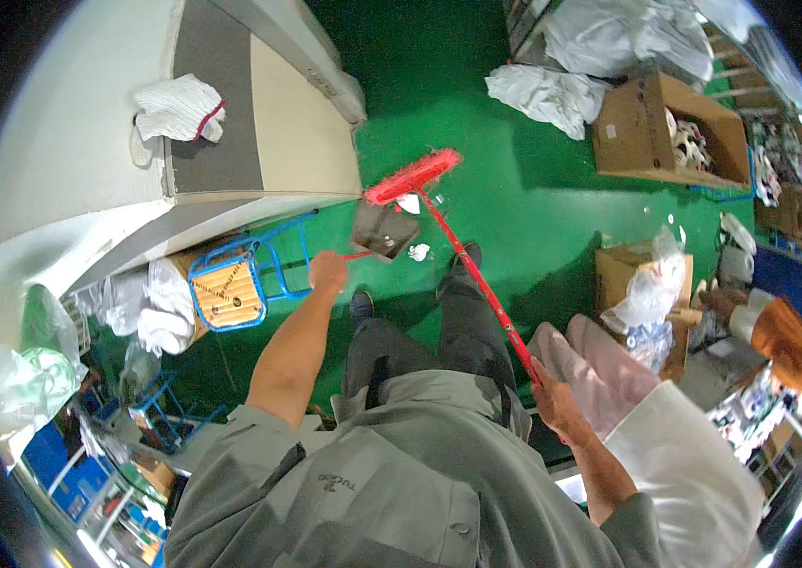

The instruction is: The person gathers large white sacks onto a metal cart and then uses a red broom and a metal dustpan to sweep debris from the green floor near a production line, finally depositing the collected waste into a large white sack.

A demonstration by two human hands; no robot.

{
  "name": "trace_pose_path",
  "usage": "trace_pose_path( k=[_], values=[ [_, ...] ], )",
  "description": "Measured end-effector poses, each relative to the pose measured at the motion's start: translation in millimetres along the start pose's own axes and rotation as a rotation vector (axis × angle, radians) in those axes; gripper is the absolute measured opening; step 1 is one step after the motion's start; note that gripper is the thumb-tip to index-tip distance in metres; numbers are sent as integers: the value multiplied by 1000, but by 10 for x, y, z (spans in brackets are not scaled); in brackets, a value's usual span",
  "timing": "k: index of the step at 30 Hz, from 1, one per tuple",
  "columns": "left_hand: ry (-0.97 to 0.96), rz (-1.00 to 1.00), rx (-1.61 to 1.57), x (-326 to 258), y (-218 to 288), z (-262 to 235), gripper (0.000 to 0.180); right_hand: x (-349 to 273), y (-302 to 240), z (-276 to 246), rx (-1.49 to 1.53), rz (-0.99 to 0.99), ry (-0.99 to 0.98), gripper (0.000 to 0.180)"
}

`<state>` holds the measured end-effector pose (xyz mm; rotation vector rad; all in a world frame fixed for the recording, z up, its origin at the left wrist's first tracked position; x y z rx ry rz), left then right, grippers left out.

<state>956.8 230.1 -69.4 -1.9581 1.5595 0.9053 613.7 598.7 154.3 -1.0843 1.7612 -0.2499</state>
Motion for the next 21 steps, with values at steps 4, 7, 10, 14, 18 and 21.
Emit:
trace_pose_path(
  k=[4,7,10,14,18,21],
  values=[
    [98,120,130,-17,-15,-295,24,-263,-670,85,454,372,60,48],
    [111,469,330,-512,-39,-677,25,-242,-864,300,586,385,188,46],
    [245,464,184,-594,-343,-679,26,344,-645,502,513,273,337,44],
    [184,482,216,-639,-505,-627,22,869,-313,1047,425,220,433,48],
    [183,501,232,-453,-750,-418,17,290,-1009,1575,485,403,264,51],
    [185,475,253,-503,-628,-332,15,-138,-777,1994,550,253,313,53]
  ],
)
Point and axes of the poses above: each hand's wrist, its own x-axis towards the middle knuckle, its own z-axis out of the palm, y = z × x, the point moved 4 cm from there along x, towards the middle knuckle, and after that the axes turned 10 degrees about -z, right-handed, at the moved point
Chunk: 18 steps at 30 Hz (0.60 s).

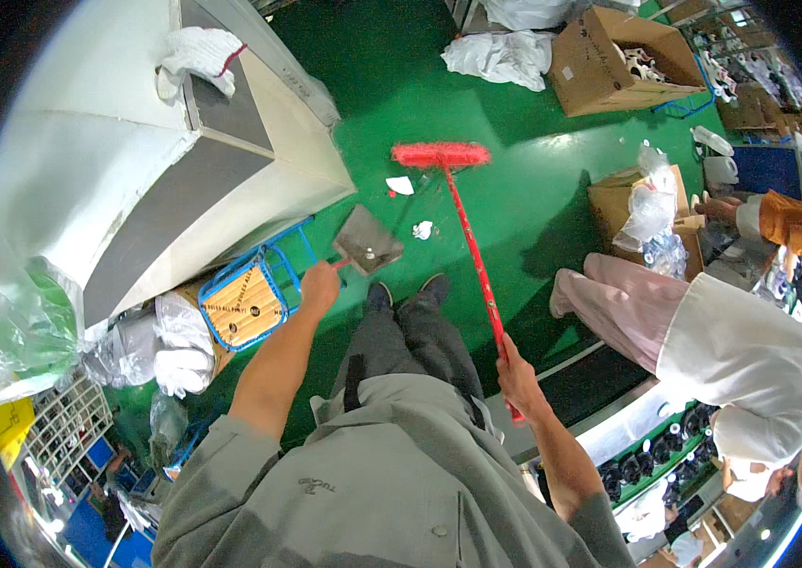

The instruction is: The person gathers large white sacks onto a metal cart and then uses a red broom and a metal dustpan to sweep debris from the green floor near a production line, finally depositing the collected waste into a large white sack.

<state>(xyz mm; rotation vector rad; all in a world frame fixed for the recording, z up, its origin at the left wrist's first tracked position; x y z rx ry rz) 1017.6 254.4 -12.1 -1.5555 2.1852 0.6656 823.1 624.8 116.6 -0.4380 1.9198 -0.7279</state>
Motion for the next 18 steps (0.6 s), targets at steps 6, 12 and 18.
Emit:
trace_pose_path(
  k=[6,12,18],
  values=[
    [-18,21,51,182,193,80,17,-416,-671,-402,88,207,-8,51],
    [-30,84,52,279,526,19,18,136,-327,239,-199,-75,42,53],
    [-36,131,58,483,352,157,20,-738,-492,848,-32,8,-75,50]
  ],
)
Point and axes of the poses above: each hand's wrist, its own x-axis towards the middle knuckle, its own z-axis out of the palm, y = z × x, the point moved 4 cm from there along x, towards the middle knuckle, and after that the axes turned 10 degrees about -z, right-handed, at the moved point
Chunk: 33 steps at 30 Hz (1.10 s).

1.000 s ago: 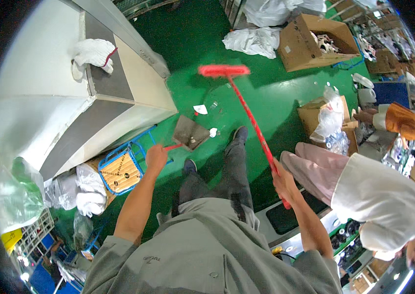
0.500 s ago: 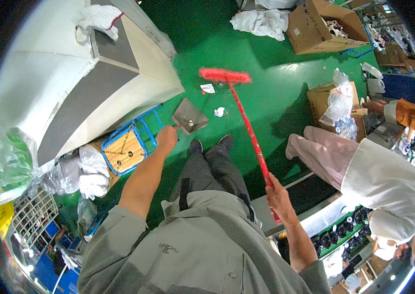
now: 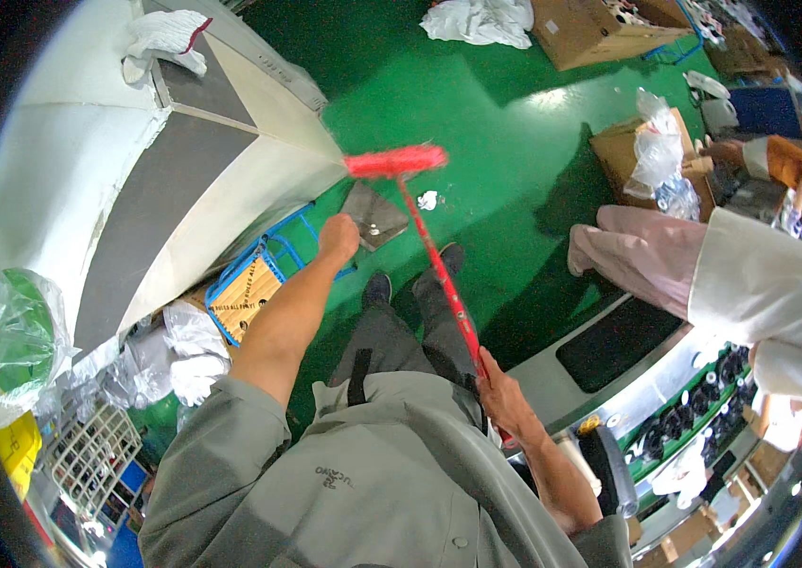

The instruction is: The person gathers large white sacks onto a metal cart and then uses a red broom and a metal dustpan to sweep debris from the green floor near a production line, finally depositing the collected waste into a large white sack.

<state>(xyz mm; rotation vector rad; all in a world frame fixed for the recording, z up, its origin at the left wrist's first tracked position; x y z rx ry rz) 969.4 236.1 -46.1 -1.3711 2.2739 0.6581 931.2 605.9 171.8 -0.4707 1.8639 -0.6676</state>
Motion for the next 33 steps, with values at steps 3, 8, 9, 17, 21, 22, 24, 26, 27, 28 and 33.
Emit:
trace_pose_path(
  k=[3,8,9,17,21,22,24,26,27,28,33],
  values=[
    [-14,38,-7,40,-79,23,21,-422,-348,52,437,285,-68,50],
    [-7,125,-13,50,-152,-32,21,-943,-341,39,1030,421,35,55],
    [-14,135,2,15,-158,-71,20,-1008,-347,56,1085,405,48,55],
    [-39,262,159,-208,-303,-186,20,-1109,-533,269,816,419,283,51],
    [-33,398,214,-291,-332,-133,20,-644,-342,547,514,408,340,51],
    [-32,426,225,-309,-300,-126,20,-542,-338,649,579,427,328,53],
    [-49,448,264,-301,-260,-105,21,-443,-351,863,614,425,251,55],
    [-63,463,268,-323,-193,-93,21,-585,-381,978,729,410,200,55],
    [-67,466,252,-354,-149,-111,21,-654,-397,1018,788,403,175,55],
    [-73,470,237,-374,-122,-105,21,-719,-399,1039,918,421,134,56],
    [-49,438,111,-309,-97,81,18,-1142,-548,964,1233,467,78,55]
  ],
)
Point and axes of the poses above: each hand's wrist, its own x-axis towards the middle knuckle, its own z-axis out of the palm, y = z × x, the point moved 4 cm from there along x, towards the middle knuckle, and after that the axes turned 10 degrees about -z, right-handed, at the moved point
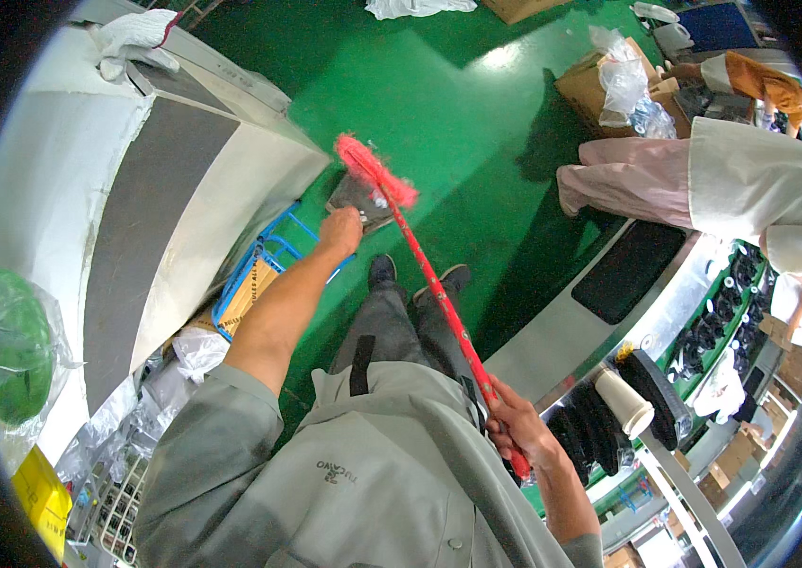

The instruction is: The person gathers large white sacks onto a metal cart and then uses a red broom and a metal dustpan to sweep debris from the green floor near a production line, finally depositing the collected waste into a large white sack.

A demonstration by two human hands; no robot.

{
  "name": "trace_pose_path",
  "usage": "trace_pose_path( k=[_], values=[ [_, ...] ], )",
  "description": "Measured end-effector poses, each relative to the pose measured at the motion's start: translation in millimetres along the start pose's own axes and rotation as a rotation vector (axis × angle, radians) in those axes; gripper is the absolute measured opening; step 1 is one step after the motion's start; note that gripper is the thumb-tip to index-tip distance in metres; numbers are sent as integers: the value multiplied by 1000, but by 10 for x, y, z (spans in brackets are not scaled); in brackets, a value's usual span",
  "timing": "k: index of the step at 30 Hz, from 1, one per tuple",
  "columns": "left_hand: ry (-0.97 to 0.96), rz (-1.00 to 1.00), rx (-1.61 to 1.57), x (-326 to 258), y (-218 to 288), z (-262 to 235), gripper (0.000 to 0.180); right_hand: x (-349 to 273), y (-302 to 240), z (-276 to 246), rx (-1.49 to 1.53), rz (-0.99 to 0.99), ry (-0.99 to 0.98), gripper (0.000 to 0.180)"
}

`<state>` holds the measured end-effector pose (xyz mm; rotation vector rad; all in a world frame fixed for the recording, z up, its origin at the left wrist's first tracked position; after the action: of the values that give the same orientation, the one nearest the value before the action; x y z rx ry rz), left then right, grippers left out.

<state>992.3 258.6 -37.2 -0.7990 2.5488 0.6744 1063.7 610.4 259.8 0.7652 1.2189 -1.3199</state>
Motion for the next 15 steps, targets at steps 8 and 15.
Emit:
trace_pose_path(
  k=[8,15],
  values=[
    [-13,-169,-8,-255,-112,2,22,-351,-466,-118,-280,-103,99,52],
    [-82,-323,-40,-452,-56,13,21,927,-1009,-377,-1243,-484,116,52]
  ],
)
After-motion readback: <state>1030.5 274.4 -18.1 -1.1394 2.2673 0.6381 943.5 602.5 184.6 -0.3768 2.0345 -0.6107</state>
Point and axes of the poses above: each hand's wrist, its own x-axis towards the middle knuckle, its own z-axis out of the palm, y = z × x, the point moved 4 cm from there along x, towards the middle knuckle, and after that the axes turned 10 degrees about -z, right-handed, at the moved point
